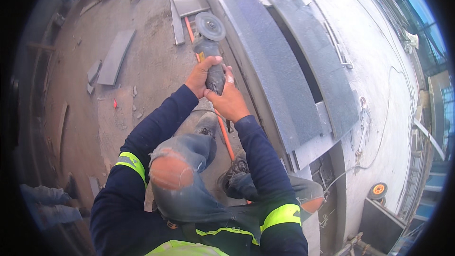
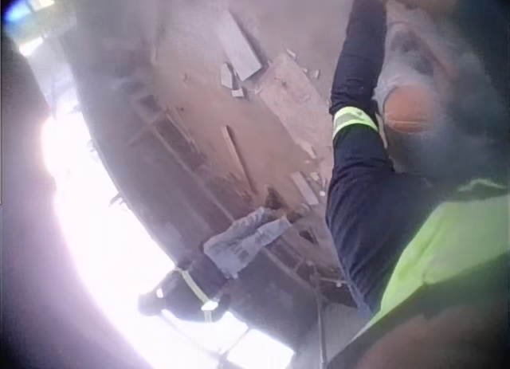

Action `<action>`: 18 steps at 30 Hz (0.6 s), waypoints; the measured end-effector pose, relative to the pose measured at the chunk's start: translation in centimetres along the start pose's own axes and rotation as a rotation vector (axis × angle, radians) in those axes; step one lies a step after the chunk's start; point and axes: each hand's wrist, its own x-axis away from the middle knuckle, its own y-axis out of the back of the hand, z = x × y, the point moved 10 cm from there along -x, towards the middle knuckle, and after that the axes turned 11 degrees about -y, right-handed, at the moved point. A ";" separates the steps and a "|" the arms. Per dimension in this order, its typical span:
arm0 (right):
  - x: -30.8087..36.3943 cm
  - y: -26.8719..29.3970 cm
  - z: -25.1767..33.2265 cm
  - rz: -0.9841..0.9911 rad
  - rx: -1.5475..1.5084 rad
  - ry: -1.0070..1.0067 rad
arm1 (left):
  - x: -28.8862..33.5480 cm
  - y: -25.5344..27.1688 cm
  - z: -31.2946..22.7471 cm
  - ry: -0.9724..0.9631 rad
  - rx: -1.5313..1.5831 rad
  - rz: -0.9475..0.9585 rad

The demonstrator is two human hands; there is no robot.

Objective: The person uses an angle grinder to smooth the edges of large stone slabs on a construction site. The person repositions the slabs and continues grinding along the edges while another worker measures nearby.

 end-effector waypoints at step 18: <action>-7.7 1.7 -0.9 -0.259 0.157 0.174 | -8.4 3.9 5.0 -0.076 0.152 0.073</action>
